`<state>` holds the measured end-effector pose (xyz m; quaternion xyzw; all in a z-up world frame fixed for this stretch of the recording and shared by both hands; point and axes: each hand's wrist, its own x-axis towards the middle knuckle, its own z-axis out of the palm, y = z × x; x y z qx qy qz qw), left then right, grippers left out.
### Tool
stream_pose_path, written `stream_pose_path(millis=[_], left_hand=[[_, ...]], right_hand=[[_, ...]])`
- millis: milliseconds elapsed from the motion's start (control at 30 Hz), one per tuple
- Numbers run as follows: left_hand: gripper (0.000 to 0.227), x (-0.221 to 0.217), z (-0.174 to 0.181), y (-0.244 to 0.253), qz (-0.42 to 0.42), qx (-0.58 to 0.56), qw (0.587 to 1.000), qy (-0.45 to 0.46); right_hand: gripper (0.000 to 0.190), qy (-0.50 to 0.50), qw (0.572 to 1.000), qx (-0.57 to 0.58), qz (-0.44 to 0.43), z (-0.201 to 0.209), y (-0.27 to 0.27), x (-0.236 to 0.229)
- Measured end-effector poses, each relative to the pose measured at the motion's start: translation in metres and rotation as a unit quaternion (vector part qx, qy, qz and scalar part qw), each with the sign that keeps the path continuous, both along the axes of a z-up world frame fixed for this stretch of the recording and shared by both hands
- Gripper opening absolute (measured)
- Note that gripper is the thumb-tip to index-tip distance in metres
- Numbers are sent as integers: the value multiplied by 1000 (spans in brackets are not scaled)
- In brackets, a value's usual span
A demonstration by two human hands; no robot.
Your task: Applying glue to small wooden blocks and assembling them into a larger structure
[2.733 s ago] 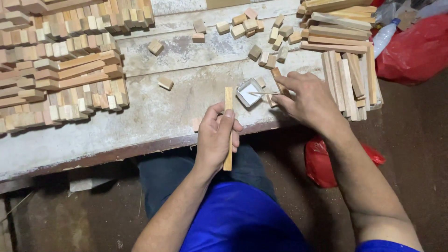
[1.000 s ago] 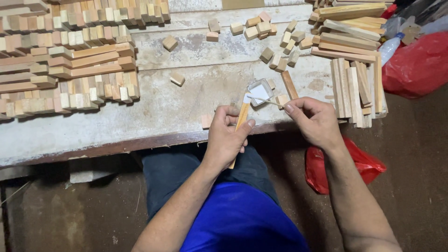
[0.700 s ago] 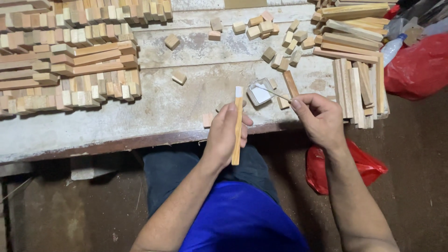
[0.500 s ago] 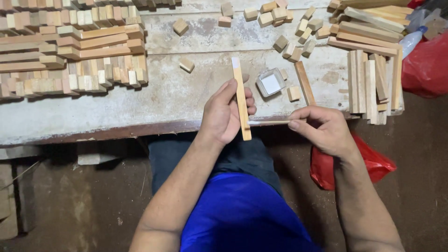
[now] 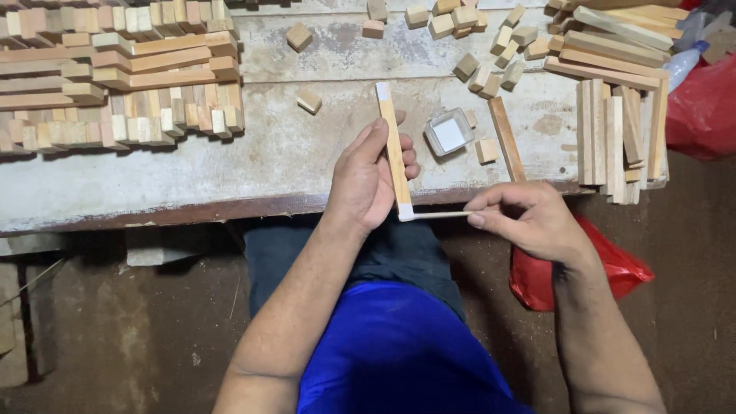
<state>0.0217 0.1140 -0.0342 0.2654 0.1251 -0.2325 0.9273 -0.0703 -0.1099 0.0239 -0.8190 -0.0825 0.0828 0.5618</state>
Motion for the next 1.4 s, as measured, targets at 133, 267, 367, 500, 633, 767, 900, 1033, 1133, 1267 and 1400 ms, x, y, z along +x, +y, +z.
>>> stream_pose_path(millis=[133, 267, 367, 500, 633, 767, 900, 1033, 1133, 1267, 1400], left_hand=[[39, -2, 0, 0, -1, 0, 1000, 0], [40, 1, 4, -1, -4, 2, 1000, -4], [41, -1, 1, -1, -5, 9, 1000, 1], [44, 3, 8, 0, -7, 47, 999, -8], [42, 10, 15, -2, -28, 80, 996, -19], [39, 21, 7, -11, -44, 101, 994, -14], [39, 32, 1, -23, -54, 95, 994, -4], [38, 41, -7, -29, -57, 97, 994, -17], [37, 48, 7, -27, -58, 114, 991, -32], [27, 51, 22, -21, -61, 117, 991, 3], [51, 49, 14, -18, -68, 138, 987, -35]], right_hand=[[13, -24, 999, -21, -30, -3, -3, 1], [15, -15, 1000, -9, -5, -5, -5, 4], [15, -11, 1000, -1, -4, -2, 0, 1], [16, -47, 995, -16, -81, 3, -14, 8], [16, -106, 958, -180, -199, -8, -29, 36], [14, -72, 924, -352, -130, -8, -22, 65], [27, -38, 931, -352, -86, 7, -20, 96], [25, -160, 898, -398, -99, -30, -59, 169], [31, -197, 873, -441, -68, -32, -52, 225], [56, 16, 878, -478, -9, -24, -34, 262], [39, 24, 916, -395, -70, -24, -39, 257]])
